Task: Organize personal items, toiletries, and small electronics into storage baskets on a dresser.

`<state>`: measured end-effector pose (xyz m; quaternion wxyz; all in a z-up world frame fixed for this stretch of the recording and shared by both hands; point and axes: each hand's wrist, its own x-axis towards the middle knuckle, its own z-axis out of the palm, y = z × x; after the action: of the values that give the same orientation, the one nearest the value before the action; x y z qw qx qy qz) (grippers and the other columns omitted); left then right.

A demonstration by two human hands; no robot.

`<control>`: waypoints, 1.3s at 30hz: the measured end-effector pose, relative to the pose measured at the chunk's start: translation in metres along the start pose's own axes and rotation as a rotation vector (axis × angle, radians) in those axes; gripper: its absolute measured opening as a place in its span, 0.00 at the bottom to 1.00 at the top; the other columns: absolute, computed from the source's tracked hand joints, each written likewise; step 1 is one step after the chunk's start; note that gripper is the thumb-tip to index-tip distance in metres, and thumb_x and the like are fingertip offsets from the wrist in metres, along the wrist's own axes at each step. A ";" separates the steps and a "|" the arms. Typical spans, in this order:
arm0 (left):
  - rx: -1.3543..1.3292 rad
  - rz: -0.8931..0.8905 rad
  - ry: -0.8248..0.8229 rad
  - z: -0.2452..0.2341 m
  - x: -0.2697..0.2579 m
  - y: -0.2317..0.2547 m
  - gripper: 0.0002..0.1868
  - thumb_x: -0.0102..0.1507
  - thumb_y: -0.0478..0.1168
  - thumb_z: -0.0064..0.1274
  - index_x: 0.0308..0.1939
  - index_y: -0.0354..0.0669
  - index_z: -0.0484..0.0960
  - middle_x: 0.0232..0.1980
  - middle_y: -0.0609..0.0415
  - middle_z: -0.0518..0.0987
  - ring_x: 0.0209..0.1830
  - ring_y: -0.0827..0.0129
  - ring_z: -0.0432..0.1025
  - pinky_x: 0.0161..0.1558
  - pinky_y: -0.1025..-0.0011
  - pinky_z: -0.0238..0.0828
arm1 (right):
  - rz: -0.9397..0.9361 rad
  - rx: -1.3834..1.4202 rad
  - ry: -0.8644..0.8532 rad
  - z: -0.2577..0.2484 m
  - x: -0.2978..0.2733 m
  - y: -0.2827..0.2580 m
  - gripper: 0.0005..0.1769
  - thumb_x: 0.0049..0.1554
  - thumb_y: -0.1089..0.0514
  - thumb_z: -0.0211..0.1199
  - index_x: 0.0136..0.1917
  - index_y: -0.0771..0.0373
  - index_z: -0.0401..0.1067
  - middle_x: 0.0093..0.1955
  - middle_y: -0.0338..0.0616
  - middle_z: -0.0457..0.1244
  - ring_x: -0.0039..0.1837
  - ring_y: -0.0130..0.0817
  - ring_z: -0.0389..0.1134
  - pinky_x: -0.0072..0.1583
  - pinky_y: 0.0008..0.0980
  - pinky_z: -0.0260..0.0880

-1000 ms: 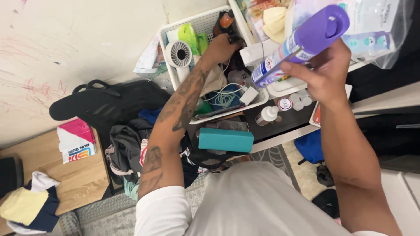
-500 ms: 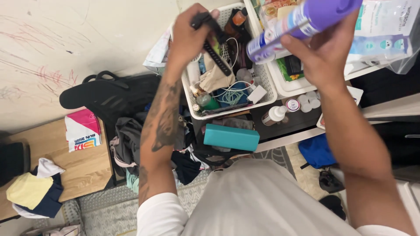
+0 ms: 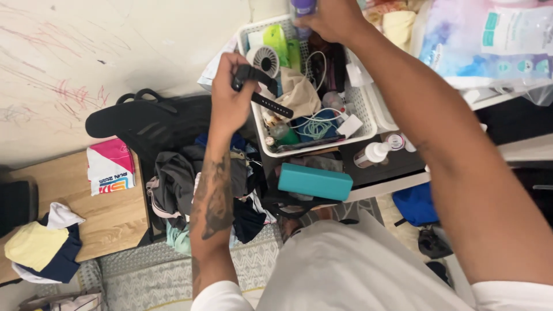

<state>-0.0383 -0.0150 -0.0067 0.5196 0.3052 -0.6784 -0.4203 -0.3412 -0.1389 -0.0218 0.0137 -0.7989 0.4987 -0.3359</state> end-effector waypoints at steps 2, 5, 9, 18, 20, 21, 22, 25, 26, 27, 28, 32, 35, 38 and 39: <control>-0.007 0.006 0.037 -0.004 -0.009 -0.005 0.13 0.65 0.21 0.47 0.50 0.37 0.68 0.41 0.52 0.78 0.37 0.73 0.76 0.41 0.75 0.73 | 0.039 0.000 -0.031 0.016 0.009 0.013 0.28 0.55 0.47 0.81 0.58 0.68 0.76 0.50 0.58 0.70 0.52 0.53 0.73 0.54 0.47 0.71; 0.027 -0.009 0.047 -0.005 -0.018 -0.010 0.15 0.63 0.21 0.48 0.51 0.37 0.67 0.39 0.52 0.77 0.38 0.71 0.78 0.43 0.74 0.74 | 0.223 0.029 -0.154 0.030 0.015 0.026 0.31 0.49 0.45 0.82 0.56 0.67 0.76 0.50 0.57 0.70 0.50 0.51 0.73 0.53 0.46 0.71; 0.053 -0.036 0.023 -0.004 -0.021 -0.017 0.16 0.61 0.22 0.49 0.50 0.36 0.67 0.39 0.51 0.77 0.38 0.70 0.80 0.42 0.73 0.75 | 0.184 -0.018 -0.118 0.033 0.018 0.035 0.30 0.45 0.46 0.84 0.49 0.69 0.76 0.39 0.55 0.69 0.41 0.49 0.72 0.46 0.45 0.71; 0.095 -0.063 -0.049 -0.004 -0.010 -0.025 0.15 0.63 0.22 0.50 0.50 0.36 0.67 0.39 0.49 0.79 0.40 0.68 0.82 0.42 0.72 0.75 | 0.514 0.051 -0.312 0.020 0.036 0.026 0.22 0.51 0.50 0.80 0.37 0.70 0.74 0.28 0.50 0.66 0.27 0.38 0.68 0.31 0.35 0.68; 0.112 -0.047 -0.064 0.002 -0.007 -0.023 0.15 0.63 0.22 0.51 0.50 0.36 0.67 0.39 0.49 0.79 0.41 0.66 0.82 0.42 0.71 0.75 | 0.565 0.060 -0.337 0.028 0.030 0.038 0.22 0.51 0.50 0.80 0.37 0.71 0.74 0.29 0.51 0.66 0.28 0.38 0.70 0.32 0.34 0.69; 0.162 0.019 -0.093 0.004 -0.002 -0.019 0.15 0.62 0.22 0.52 0.50 0.36 0.69 0.41 0.47 0.80 0.44 0.62 0.82 0.44 0.69 0.76 | 0.536 0.055 -0.342 0.033 0.031 0.045 0.23 0.51 0.49 0.80 0.38 0.70 0.74 0.30 0.50 0.67 0.28 0.38 0.70 0.33 0.34 0.70; 0.212 0.086 -0.122 0.005 0.002 -0.014 0.15 0.61 0.23 0.52 0.50 0.37 0.71 0.43 0.46 0.82 0.46 0.58 0.82 0.47 0.67 0.76 | 0.506 0.049 -0.346 0.037 0.032 0.052 0.23 0.51 0.47 0.80 0.39 0.69 0.75 0.30 0.49 0.67 0.28 0.37 0.70 0.33 0.35 0.71; 0.416 0.237 -0.228 0.021 0.027 -0.016 0.16 0.56 0.28 0.56 0.48 0.37 0.77 0.45 0.43 0.83 0.49 0.46 0.79 0.48 0.57 0.75 | 0.063 -0.185 -0.017 0.053 0.029 0.079 0.31 0.37 0.43 0.87 0.41 0.69 0.79 0.33 0.55 0.70 0.36 0.47 0.72 0.40 0.45 0.73; 0.414 0.237 -0.232 0.033 0.042 -0.030 0.16 0.56 0.28 0.56 0.48 0.37 0.77 0.45 0.43 0.83 0.49 0.46 0.79 0.48 0.57 0.75 | 0.067 -0.187 -0.017 0.036 0.028 0.051 0.31 0.37 0.43 0.87 0.41 0.69 0.79 0.33 0.55 0.70 0.36 0.47 0.72 0.40 0.45 0.73; 0.562 0.284 -0.311 0.045 0.059 -0.043 0.13 0.56 0.33 0.56 0.44 0.37 0.80 0.43 0.41 0.83 0.47 0.43 0.78 0.47 0.55 0.75 | 0.333 -0.114 -0.167 0.017 0.033 0.023 0.29 0.44 0.41 0.81 0.45 0.67 0.78 0.38 0.55 0.70 0.40 0.48 0.74 0.46 0.44 0.75; 0.709 0.331 -0.390 0.056 0.077 -0.055 0.12 0.55 0.38 0.55 0.41 0.38 0.83 0.42 0.40 0.84 0.46 0.40 0.77 0.45 0.52 0.74 | 0.597 -0.038 -0.317 -0.002 0.038 -0.006 0.28 0.50 0.39 0.76 0.49 0.64 0.77 0.43 0.55 0.71 0.44 0.48 0.76 0.51 0.42 0.76; 0.954 -0.015 -0.761 0.095 0.123 -0.160 0.15 0.65 0.46 0.51 0.38 0.39 0.87 0.41 0.37 0.83 0.42 0.42 0.78 0.48 0.51 0.74 | 0.186 -0.100 -0.005 0.016 0.028 0.034 0.32 0.40 0.44 0.87 0.46 0.68 0.78 0.41 0.58 0.70 0.42 0.51 0.73 0.44 0.46 0.72; 1.103 0.194 -0.727 0.106 0.125 -0.211 0.12 0.60 0.43 0.51 0.36 0.43 0.88 0.38 0.43 0.84 0.39 0.47 0.80 0.41 0.50 0.76 | -0.031 -0.061 0.192 0.002 0.021 0.013 0.33 0.36 0.50 0.88 0.46 0.71 0.76 0.39 0.56 0.71 0.40 0.50 0.73 0.42 0.43 0.73; 1.221 0.213 -0.731 0.104 0.119 -0.198 0.11 0.59 0.44 0.52 0.34 0.46 0.88 0.37 0.45 0.85 0.38 0.49 0.80 0.46 0.50 0.73 | 0.560 0.111 -0.240 -0.010 0.022 -0.009 0.23 0.52 0.50 0.79 0.47 0.67 0.72 0.42 0.55 0.70 0.42 0.51 0.75 0.45 0.46 0.75; 1.324 0.226 -0.711 0.097 0.120 -0.189 0.11 0.57 0.45 0.53 0.33 0.48 0.88 0.36 0.46 0.85 0.38 0.51 0.80 0.50 0.49 0.70 | 0.564 0.171 -0.235 -0.007 0.025 -0.006 0.22 0.51 0.51 0.79 0.47 0.67 0.72 0.42 0.54 0.70 0.41 0.50 0.75 0.44 0.46 0.75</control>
<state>-0.1692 -0.1795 -0.1305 0.0181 0.3283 -0.9427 0.0572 -0.3333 -0.1544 -0.0015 0.2310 -0.6585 0.6656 -0.2647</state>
